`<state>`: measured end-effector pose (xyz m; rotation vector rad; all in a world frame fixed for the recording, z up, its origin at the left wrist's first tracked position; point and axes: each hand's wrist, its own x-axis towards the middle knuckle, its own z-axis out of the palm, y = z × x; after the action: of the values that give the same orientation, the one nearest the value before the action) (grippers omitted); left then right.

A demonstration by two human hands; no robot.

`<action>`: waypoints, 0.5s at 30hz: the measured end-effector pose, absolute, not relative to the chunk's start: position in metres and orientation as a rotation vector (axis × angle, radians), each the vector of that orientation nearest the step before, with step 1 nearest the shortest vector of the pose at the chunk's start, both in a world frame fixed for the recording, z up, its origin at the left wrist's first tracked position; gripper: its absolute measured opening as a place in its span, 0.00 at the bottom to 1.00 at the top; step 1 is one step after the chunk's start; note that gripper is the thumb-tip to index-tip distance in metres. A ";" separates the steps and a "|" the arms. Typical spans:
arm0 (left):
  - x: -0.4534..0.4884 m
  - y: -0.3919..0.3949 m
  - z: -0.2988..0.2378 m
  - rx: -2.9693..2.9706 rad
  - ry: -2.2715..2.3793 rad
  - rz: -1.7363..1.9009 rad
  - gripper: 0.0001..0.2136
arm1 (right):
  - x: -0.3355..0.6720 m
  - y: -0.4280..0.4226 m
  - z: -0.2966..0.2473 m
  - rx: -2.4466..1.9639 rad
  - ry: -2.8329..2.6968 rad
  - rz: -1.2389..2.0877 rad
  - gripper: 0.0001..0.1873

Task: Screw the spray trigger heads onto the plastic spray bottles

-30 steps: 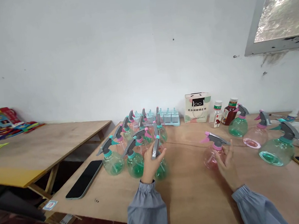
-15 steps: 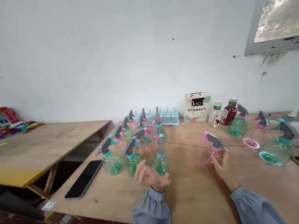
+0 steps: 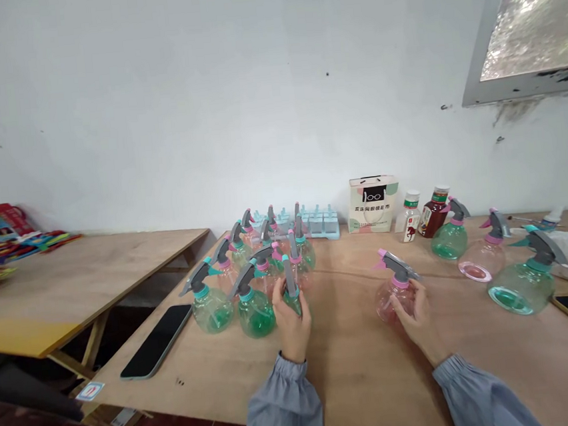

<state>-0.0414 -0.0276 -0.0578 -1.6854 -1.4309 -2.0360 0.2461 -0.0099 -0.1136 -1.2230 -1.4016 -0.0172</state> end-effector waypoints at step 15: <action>-0.010 -0.063 -0.047 -1.785 -0.968 -2.009 0.31 | 0.223 -0.022 -0.109 -1.129 -1.521 0.114 0.26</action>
<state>-0.0097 -0.0626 -0.0471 -1.7847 -0.9681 -2.0088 0.2230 -0.0223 -0.1094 -1.1292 -1.5208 0.1138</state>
